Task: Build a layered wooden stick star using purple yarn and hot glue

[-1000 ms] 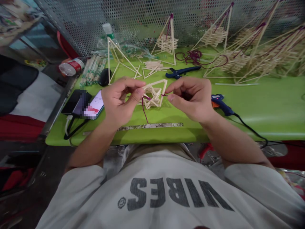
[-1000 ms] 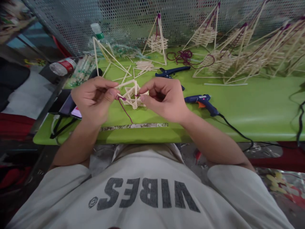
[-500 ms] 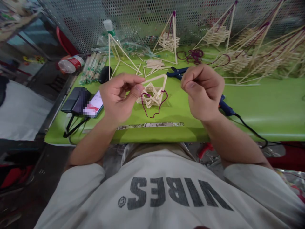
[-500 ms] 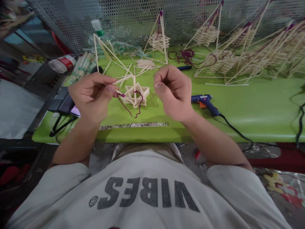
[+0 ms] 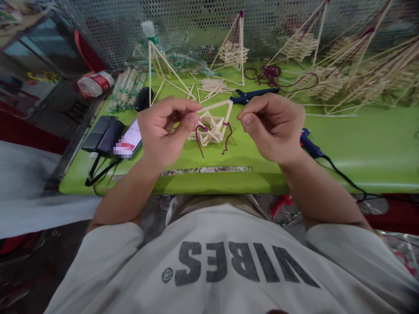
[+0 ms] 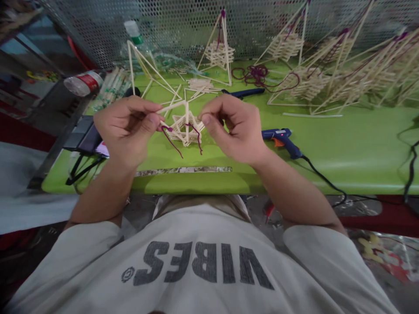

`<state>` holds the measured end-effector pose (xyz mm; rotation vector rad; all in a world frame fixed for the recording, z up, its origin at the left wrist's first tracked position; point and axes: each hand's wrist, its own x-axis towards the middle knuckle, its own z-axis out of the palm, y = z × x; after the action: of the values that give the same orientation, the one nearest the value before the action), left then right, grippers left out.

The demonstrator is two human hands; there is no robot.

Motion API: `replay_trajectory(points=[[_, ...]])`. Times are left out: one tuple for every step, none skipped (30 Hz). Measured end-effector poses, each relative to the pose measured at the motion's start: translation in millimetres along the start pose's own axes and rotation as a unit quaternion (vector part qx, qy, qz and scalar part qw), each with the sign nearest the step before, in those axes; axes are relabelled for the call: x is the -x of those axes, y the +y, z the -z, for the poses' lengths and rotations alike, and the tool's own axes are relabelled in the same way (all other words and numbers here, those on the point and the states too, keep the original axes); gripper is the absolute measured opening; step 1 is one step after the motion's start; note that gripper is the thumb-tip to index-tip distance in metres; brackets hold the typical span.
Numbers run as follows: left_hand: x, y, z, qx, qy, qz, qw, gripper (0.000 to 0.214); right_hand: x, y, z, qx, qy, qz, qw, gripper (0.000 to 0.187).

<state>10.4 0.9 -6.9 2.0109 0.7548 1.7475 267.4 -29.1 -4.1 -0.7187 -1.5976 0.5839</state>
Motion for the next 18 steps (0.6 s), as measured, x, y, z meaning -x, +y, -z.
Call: replay_trajectory(points=[[0, -1, 0.9, -0.009, 0.0, 0.002, 1.0, 0.031, -1, 0, 1, -0.007, -0.002, -0.002, 1.0, 0.031], [-1, -2, 1.8, -0.017, -0.003, 0.002, 1.0, 0.032, -3, 0, 1, -0.017, -0.004, -0.004, 1.0, 0.029], [-1, -3, 2.5, -0.022, -0.006, 0.0, 1.0, 0.033, -4, 1, 2, -0.03, -0.004, -0.002, 1.0, 0.027], [-1, -5, 3.1, -0.021, -0.008, -0.007, 1.0, 0.034, -6, 2, 3, -0.045, -0.004, 0.002, 0.999, 0.025], [-2, -6, 3.5, -0.017, -0.011, -0.015, 1.0, 0.033, -7, 4, 3, -0.059, -0.006, 0.006, 0.998, 0.024], [-2, -7, 3.5, -0.008, -0.011, -0.024, 1.0, 0.031, -7, 5, 4, -0.07, -0.009, 0.01, 0.997, 0.022], [-3, -7, 3.3, 0.001, -0.01, -0.03, 1.0, 0.029, -8, 6, 4, -0.077, -0.012, 0.013, 0.997, 0.021], [-3, -8, 3.0, 0.007, -0.008, -0.03, 0.999, 0.027, -7, 7, 5, -0.076, -0.015, 0.014, 0.997, 0.019], [-3, -8, 2.7, 0.011, -0.006, -0.027, 1.0, 0.026, -7, 7, 5, -0.068, -0.02, 0.01, 0.997, 0.019], [-3, -8, 2.4, 0.012, -0.004, -0.021, 1.0, 0.025, -6, 7, 6, -0.054, -0.025, 0.003, 0.998, 0.02], [-3, -8, 2.2, 0.011, -0.001, -0.016, 1.0, 0.026, -5, 7, 6, -0.04, -0.033, -0.004, 0.999, 0.023], [-2, -8, 2.3, 0.009, 0.001, -0.014, 1.0, 0.027, -5, 7, 7, -0.027, -0.04, -0.01, 0.999, 0.026], [-2, -9, 2.5, 0.004, -0.002, -0.013, 1.0, 0.029, -4, 7, 7, -0.015, -0.049, -0.016, 0.999, 0.03], [-2, -10, 2.8, -0.001, -0.005, -0.016, 1.0, 0.031, -4, 6, 8, -0.004, -0.059, -0.02, 0.998, 0.033], [-1, -11, 3.1, -0.005, -0.008, -0.022, 1.0, 0.034, -3, 6, 9, 0.006, -0.068, -0.021, 0.997, 0.036], [-1, -12, 3.4, -0.009, -0.01, -0.026, 1.0, 0.036, -3, 6, 9, 0.015, -0.077, -0.024, 0.997, 0.04], [-1, -13, 3.5, -0.014, -0.01, -0.026, 1.0, 0.037, -4, 6, 10, 0.022, -0.086, -0.028, 0.996, 0.043], [-1, -14, 3.4, -0.016, -0.009, -0.024, 1.0, 0.036, -4, 7, 10, 0.025, -0.092, -0.034, 0.995, 0.047]])
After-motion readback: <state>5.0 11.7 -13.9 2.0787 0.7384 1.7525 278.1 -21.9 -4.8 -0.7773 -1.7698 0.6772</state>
